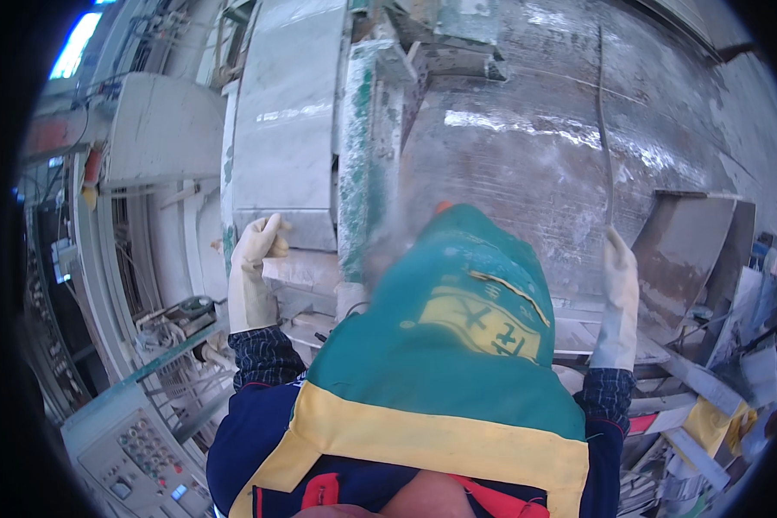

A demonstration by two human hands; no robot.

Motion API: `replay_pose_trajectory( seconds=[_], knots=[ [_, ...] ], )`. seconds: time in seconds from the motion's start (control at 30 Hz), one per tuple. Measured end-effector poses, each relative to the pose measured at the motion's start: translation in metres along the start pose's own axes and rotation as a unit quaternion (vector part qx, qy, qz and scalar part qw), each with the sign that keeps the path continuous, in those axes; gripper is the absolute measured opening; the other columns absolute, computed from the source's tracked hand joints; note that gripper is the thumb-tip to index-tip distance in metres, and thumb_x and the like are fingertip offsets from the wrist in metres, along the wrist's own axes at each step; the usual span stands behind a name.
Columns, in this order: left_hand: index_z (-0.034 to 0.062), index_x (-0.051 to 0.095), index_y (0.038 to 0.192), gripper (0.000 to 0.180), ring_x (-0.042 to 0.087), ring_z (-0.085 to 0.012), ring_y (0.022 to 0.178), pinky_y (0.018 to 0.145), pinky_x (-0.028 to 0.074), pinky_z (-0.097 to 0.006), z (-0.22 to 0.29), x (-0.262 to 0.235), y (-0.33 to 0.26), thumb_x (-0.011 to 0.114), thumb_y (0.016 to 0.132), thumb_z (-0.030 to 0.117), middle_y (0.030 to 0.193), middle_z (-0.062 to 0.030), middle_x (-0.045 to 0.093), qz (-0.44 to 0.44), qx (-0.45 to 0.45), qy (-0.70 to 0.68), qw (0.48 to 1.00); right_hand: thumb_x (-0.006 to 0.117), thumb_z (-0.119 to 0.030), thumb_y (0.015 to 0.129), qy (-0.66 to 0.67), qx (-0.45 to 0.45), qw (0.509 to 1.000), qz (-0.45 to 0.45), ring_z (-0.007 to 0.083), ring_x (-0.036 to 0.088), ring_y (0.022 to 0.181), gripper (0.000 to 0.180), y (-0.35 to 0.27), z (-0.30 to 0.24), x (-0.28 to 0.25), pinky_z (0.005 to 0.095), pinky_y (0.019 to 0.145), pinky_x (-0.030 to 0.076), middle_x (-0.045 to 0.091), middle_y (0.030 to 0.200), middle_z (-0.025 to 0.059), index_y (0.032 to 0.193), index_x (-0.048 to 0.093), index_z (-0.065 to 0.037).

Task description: The person repeatedly picks up thin translucent sheets from a pile, briefly inspects them, and places them onto a conveyor or work surface. The person handles the sheets one at a time, turning them over and moving them between locations in a factory setting.

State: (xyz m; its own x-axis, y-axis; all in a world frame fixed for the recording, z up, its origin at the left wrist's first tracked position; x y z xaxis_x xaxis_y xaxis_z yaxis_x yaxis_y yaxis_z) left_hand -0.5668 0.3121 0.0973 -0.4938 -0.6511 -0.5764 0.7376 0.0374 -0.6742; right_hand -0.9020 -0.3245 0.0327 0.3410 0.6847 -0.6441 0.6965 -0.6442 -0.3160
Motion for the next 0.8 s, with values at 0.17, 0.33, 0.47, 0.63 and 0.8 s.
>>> replay_pose_trajectory(
  seconds=[0.17,0.33,0.47,0.63,0.8],
  knots=[
    [0.0004,0.072,0.113,0.037,0.06,-0.0108,0.055,0.056,0.047,-0.025,0.156,0.104,-0.013,0.053,0.107,0.031,0.064,-0.0038,0.063,-0.162,0.221,-0.035,0.961,0.063,-0.016,0.098,-0.157,0.048,0.93,0.329,0.0337,0.061,0.125,0.044,-0.091,0.126,-0.117,0.0409,0.108,0.046,0.064,0.134,0.0203,0.139,0.059,-0.001],
    [-0.002,0.061,0.132,0.039,0.067,-0.0151,0.071,0.07,0.056,-0.028,0.209,0.239,-0.023,0.051,0.108,0.027,0.081,-0.0073,0.069,-0.3,0.237,0.033,0.924,0.059,-0.042,0.095,-0.344,0.358,0.749,0.438,0.0387,0.044,0.14,0.065,-0.238,0.227,-0.191,0.0468,0.117,0.034,0.049,0.15,0.0237,0.149,0.049,-0.006],
    [-0.0021,0.053,0.138,0.038,0.07,-0.0188,0.084,0.078,0.058,-0.03,0.228,0.301,0.005,0.05,0.108,0.02,0.099,-0.0144,0.072,-0.355,0.256,0.086,0.895,0.057,-0.045,0.097,-0.3,0.45,0.707,0.456,0.0381,0.039,0.146,0.07,-0.29,0.263,-0.178,0.049,0.121,0.029,0.042,0.157,0.0226,0.154,0.042,-0.009],
    [-0.0017,0.051,0.141,0.039,0.069,-0.0245,0.101,0.091,0.057,-0.035,0.26,0.345,-0.005,0.052,0.107,0.019,0.112,-0.0184,0.068,-0.397,0.288,0.14,0.86,0.058,-0.033,0.097,-0.261,0.415,0.728,0.479,0.0391,0.055,0.13,0.056,-0.304,0.276,-0.159,0.0491,0.115,0.037,0.061,0.137,0.021,0.149,0.052,-0.011],
    [-0.0057,0.046,0.142,0.043,0.07,-0.0274,0.105,0.094,0.057,-0.036,0.303,0.377,-0.023,0.052,0.107,0.02,0.115,-0.0221,0.068,-0.409,0.323,0.209,0.828,0.059,-0.023,0.095,-0.245,0.386,0.689,0.562,0.0388,0.064,0.092,0.044,-0.326,0.271,-0.174,0.0487,0.103,0.045,0.07,0.094,0.0185,0.136,0.062,-0.006]
  ],
)
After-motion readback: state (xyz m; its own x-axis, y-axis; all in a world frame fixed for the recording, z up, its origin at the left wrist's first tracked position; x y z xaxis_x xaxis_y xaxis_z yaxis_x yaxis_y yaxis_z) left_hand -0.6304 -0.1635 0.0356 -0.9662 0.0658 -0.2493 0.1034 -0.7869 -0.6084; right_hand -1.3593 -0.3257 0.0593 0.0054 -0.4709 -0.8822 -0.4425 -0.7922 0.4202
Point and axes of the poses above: each hand's wrist, its own y-axis towards the middle knuckle, its own x-axis out of the palm, z = x × y, the point moved 4 cm from there along y, towards the middle knuckle
